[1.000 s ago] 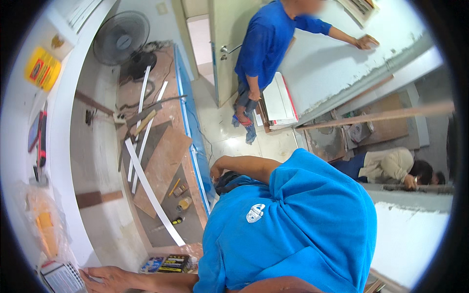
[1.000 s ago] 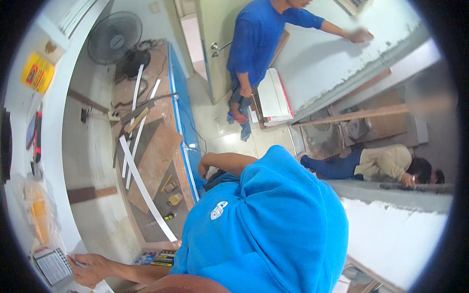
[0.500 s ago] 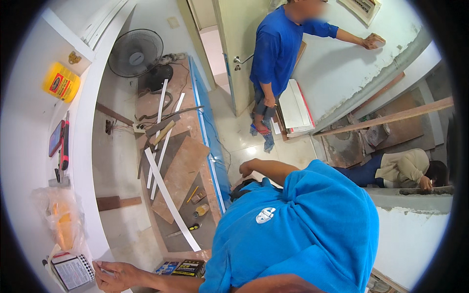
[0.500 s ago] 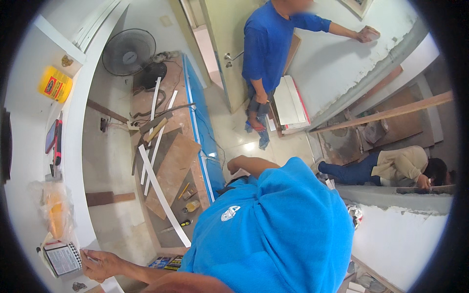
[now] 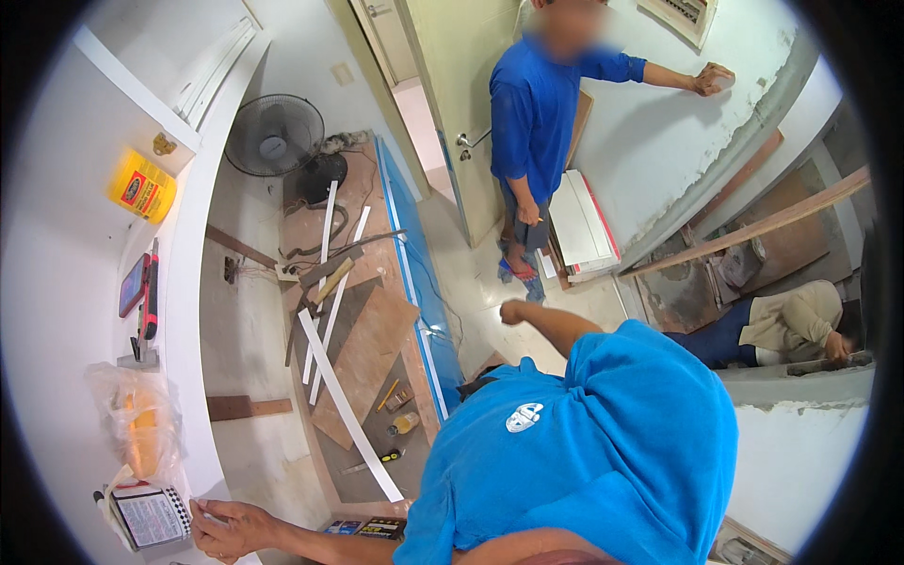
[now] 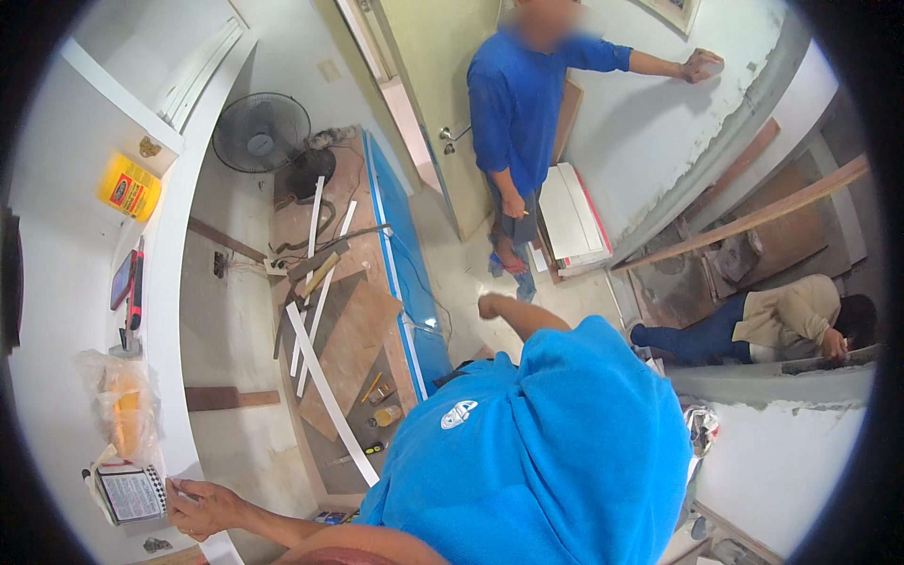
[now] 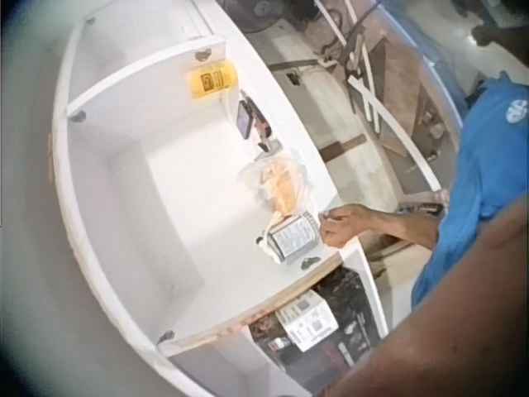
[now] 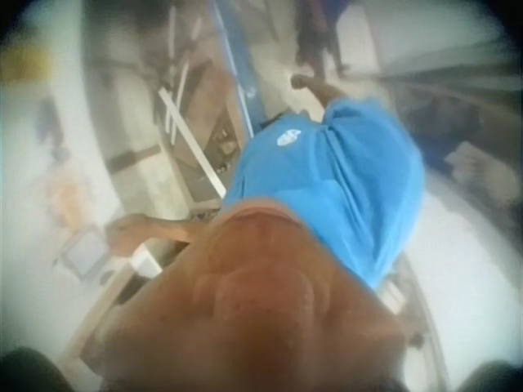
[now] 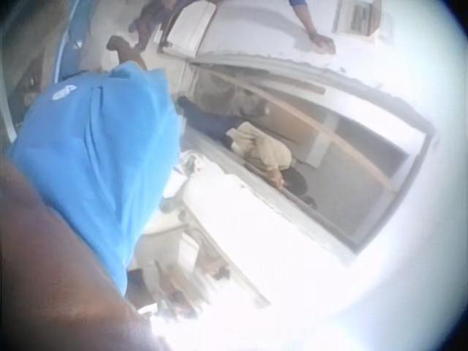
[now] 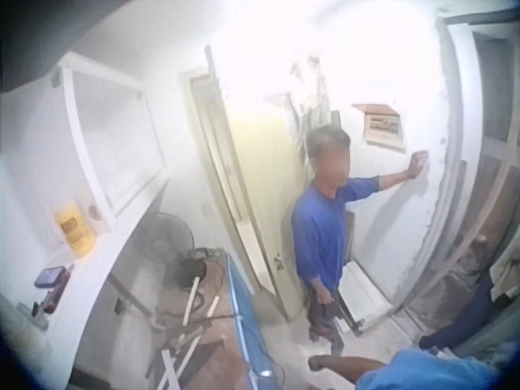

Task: The person uses a utility knife to cut and fit a thin wooden trim piece along the top edge of a white wall cabinet. They repeatedly measure, cut, and adjust the trim to align with the cabinet edge.

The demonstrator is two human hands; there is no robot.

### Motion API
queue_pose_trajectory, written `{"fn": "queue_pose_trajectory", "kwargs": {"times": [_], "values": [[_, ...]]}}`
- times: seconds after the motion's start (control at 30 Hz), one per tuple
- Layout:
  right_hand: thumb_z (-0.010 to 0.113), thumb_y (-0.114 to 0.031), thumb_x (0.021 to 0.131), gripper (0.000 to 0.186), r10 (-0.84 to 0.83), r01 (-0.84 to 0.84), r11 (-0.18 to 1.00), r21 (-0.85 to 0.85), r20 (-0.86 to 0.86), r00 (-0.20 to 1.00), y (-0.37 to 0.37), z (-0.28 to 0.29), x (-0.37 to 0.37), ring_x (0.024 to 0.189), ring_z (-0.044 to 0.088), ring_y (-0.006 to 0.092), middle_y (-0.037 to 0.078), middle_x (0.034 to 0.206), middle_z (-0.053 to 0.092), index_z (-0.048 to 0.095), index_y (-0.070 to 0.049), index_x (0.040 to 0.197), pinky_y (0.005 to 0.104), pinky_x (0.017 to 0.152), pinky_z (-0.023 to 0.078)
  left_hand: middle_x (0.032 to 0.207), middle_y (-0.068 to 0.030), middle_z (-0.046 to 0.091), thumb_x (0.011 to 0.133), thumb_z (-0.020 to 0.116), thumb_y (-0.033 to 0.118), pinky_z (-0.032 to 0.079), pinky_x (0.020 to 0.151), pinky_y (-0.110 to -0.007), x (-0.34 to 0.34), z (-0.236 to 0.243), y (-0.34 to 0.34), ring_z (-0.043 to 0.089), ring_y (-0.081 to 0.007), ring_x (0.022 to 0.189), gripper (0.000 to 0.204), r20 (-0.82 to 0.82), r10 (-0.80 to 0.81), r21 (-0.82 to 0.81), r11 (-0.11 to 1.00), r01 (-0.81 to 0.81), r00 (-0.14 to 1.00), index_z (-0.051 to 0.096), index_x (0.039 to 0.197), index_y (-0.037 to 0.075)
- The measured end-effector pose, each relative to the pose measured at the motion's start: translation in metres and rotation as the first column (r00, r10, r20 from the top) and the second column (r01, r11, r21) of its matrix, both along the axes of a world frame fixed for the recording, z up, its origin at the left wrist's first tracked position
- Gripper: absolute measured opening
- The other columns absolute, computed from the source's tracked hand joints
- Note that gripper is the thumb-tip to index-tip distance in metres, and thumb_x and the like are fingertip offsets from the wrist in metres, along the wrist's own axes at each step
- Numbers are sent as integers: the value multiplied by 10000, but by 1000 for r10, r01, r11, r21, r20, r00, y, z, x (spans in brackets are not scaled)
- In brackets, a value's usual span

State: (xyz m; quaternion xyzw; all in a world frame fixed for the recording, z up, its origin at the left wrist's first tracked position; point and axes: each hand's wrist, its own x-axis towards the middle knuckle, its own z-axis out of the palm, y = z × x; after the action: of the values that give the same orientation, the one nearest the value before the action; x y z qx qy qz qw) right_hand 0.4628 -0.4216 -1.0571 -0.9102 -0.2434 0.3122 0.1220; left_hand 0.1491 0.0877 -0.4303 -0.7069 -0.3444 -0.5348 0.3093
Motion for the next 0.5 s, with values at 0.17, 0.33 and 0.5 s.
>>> {"fn": "queue_pose_trajectory", "kwargs": {"times": [0.17,0.33,0.5], "values": [[656,-377,883,388,319,-362,925,-114,-283,905,40,-11,-67,1028,698,395,206,1105,744,776,-42,1038,500,912,539,1120,17,655,978,676,370,441,875,-460,-4,-13,3,642,-233,1048,208,-22,48,-13,999,-48,999,761,1122,246],[675,-369,889,347,280,-318,943,-101,-277,919,53,-23,-53,925,710,333,119,1009,767,777,-86,1061,516,809,548,1196,13,642,932,693,537,433,926,-478,13,2,-4,623,-239,1131,405,-87,40,-39,998,-44,995,715,1233,268],[642,-231,811,310,183,-200,974,-106,-151,971,39,2,2,1018,711,360,178,1082,754,789,-53,1017,495,847,563,1154,-18,671,916,727,503,471,885,-481,0,4,4,638,-261,1071,393,-84,-30,57,998,35,996,736,1183,214]]}}
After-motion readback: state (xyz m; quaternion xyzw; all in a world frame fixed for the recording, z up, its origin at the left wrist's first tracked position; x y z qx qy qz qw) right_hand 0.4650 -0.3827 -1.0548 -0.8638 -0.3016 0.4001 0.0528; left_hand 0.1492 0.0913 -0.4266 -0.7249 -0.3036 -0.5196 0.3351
